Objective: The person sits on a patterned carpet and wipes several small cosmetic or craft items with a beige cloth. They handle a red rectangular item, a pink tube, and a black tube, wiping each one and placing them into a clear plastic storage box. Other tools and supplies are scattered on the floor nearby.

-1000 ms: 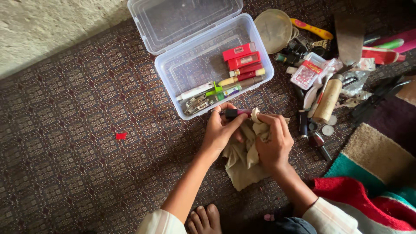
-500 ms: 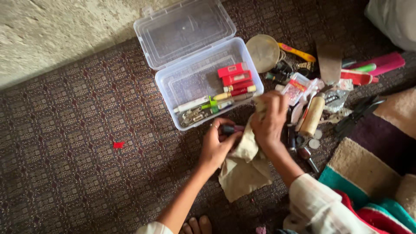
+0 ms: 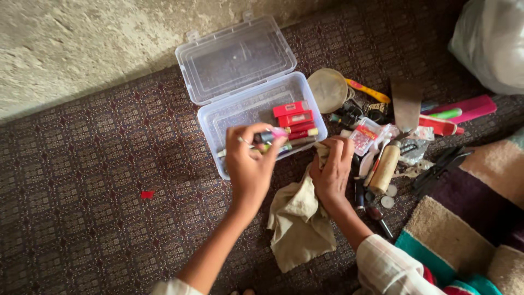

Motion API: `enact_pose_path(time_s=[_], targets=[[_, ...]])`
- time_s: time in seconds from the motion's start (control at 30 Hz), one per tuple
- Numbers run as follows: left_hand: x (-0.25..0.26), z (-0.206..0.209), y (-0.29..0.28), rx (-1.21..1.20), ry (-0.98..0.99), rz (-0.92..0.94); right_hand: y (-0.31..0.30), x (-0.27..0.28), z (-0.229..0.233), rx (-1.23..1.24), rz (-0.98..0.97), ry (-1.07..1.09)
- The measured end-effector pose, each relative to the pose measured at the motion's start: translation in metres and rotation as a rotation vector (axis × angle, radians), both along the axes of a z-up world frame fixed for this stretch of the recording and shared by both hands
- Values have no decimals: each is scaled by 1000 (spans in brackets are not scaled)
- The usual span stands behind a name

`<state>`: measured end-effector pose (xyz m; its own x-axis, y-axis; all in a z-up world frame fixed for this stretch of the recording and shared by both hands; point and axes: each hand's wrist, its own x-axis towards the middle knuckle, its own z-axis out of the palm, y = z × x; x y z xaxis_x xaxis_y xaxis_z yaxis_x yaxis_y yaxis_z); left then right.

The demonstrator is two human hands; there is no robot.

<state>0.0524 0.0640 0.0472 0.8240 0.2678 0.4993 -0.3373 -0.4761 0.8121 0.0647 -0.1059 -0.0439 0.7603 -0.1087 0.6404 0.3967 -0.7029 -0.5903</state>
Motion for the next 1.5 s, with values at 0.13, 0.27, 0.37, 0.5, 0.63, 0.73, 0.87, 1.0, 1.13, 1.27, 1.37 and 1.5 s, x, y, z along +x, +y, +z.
enact_pose_path(time_s=[0.13,0.27,0.37,0.5,0.63,0.73,0.87,1.0,1.13,1.27,1.37,1.5], targets=[[25,-8,19,79,16,45,-1,2,-2,-34,6,15],[31,-18,33,147,-51,25,0,0,-2,-33,7,20],[39,-21,36,97,-14,35,0,1,0,-36,10,20],[63,-23,39,-93,2,8,4,0,0,-40,-12,34],[96,-32,33,-86,-29,-48,5,0,0,-40,-18,26],[115,-42,19,-67,62,-136,5,0,0,-57,-22,16],[120,-58,1,140,47,-150,5,2,-2,-57,-25,33],[116,-66,1,294,-6,-136,4,2,-4,-59,-13,16],[127,-63,7,379,170,-144,3,3,-2,-58,-17,40],[128,-67,15,546,-31,-140,3,1,-1,-45,-12,32],[123,-68,13,581,-77,-108,4,2,-1,-49,-17,23],[96,-61,-1,615,-175,-15,3,3,-1,-66,-26,19]])
